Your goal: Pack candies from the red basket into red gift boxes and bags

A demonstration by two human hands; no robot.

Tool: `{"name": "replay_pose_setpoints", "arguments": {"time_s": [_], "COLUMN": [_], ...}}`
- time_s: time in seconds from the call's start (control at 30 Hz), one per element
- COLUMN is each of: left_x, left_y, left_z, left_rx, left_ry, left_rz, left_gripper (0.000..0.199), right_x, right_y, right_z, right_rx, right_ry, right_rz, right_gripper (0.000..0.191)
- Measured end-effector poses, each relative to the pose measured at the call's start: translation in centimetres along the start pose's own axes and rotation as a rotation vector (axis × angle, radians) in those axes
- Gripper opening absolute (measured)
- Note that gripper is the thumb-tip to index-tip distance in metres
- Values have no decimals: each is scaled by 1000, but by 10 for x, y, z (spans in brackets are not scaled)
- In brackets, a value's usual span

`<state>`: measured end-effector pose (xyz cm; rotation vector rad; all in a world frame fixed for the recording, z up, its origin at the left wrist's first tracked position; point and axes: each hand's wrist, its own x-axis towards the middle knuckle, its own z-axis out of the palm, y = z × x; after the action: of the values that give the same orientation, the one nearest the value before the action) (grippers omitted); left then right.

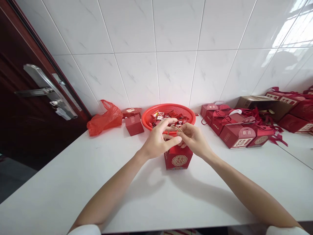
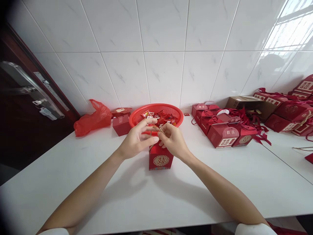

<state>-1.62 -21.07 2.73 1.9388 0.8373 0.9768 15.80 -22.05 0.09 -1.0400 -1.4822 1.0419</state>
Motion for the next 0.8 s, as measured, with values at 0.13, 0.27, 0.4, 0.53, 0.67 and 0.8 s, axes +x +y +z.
{"name": "replay_pose_setpoints", "arguments": {"time_s": [0.13,0.27,0.4,0.53,0.67,0.8], "left_x": [0,2,2,1,1,2], "left_y": [-8,-16,-23,-28,-29,-26], "left_z": [6,16,21,19,18,16], "left_rx": [405,481,503,448,440,443], "left_ry": [10,-161,-193,-254,-281,-281], "left_rz": [-24,-156,-211,-214,-234,-206], "left_gripper": [80,74,54,48,48,53], "right_x": [4,6,8,11,12,10], "right_y": [-1,-2,-2,0,3,4], "right_z": [-7,-11,-14,-17,-19,-18], "right_rx": [2,18,87,141,134,101], "right_ry": [30,23,-12,-47,-92,-34], "right_rz": [-4,18,50,112,142,77], "right_gripper": [31,30,25,26,29,30]}}
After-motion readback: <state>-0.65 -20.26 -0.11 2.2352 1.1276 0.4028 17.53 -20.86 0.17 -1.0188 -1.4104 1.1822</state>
